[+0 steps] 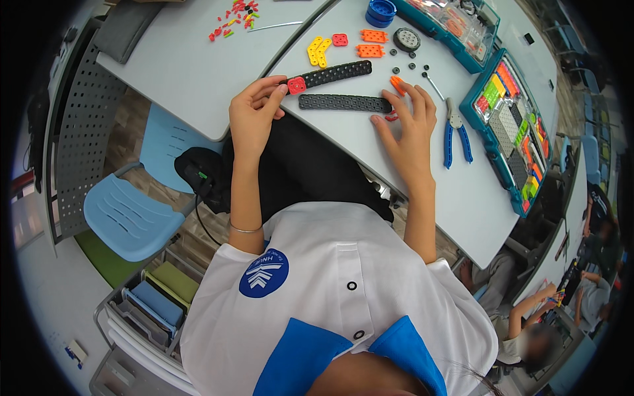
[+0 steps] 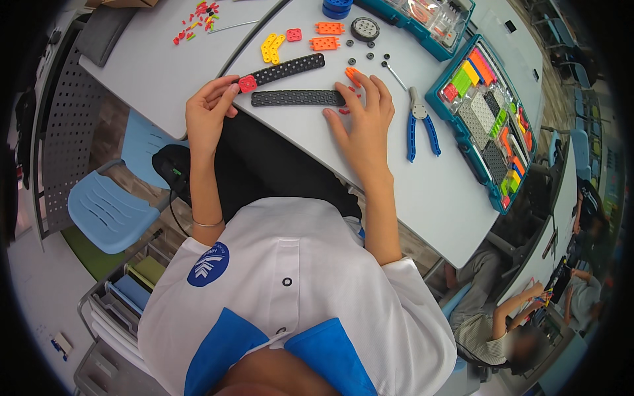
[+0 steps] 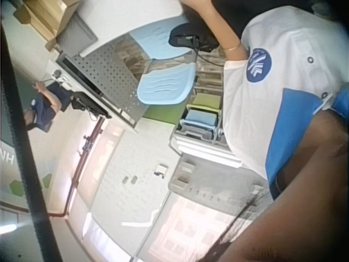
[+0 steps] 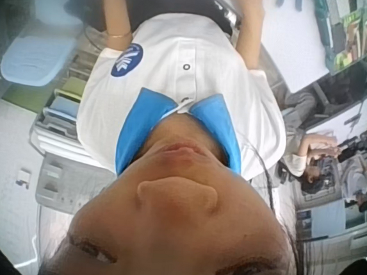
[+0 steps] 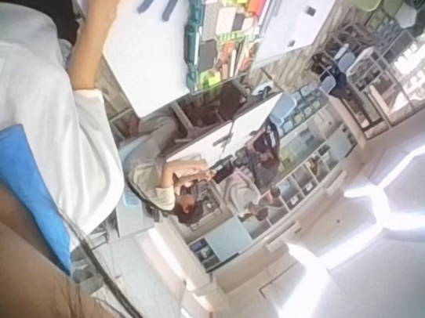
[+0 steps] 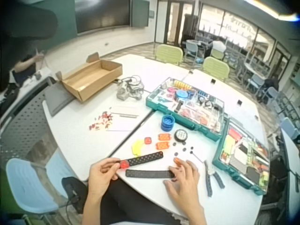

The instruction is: The person assembles a small structure using colorful plastic building blocks and a black flexible strip. They use pliers to cut small pieces and then connect the components by hand, forming a short assembled segment.

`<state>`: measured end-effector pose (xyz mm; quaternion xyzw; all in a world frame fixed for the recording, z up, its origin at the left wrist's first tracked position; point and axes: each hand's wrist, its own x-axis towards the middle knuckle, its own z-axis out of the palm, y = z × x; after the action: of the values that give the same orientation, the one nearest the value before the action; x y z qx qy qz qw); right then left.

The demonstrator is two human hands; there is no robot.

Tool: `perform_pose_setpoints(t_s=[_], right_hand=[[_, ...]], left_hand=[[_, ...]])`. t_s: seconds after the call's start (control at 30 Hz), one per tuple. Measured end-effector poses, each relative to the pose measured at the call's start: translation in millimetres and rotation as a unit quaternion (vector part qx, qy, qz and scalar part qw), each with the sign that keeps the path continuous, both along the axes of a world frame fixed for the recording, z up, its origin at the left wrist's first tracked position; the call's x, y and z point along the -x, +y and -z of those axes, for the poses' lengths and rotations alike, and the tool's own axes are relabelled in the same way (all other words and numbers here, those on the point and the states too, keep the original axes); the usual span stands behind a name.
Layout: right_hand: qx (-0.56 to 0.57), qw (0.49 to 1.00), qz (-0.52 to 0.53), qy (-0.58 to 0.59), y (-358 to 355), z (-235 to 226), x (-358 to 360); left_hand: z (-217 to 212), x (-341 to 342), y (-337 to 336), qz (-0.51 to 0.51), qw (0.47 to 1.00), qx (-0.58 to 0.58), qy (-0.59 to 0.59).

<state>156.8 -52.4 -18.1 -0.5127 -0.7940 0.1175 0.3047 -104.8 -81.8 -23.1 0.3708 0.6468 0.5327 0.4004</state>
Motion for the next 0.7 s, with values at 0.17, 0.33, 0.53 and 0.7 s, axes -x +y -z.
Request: perform_pose_setpoints(t_s=[0.17, 0.33, 0.53, 0.7], right_hand=[[0.002, 1.000, -0.015, 0.002, 0, -2, 2], [0.040, 0.998, -0.025, 0.031, 1, -12, 1], [0.019, 0.996, -0.044, 0.077, 1, -10, 2], [0.019, 0.995, -0.026, 0.098, 3, -5, 6]], left_hand=[[1, 0, 0, 0.000, 1.000, -0.004, 0.001], [-2, 0, 0, -0.002, 1.000, -0.007, 0.003], [-6, -2, -1, 0.030, 0.999, 0.005, 0.018], [-4, -1, -4, 0.073, 0.997, 0.004, 0.027]])
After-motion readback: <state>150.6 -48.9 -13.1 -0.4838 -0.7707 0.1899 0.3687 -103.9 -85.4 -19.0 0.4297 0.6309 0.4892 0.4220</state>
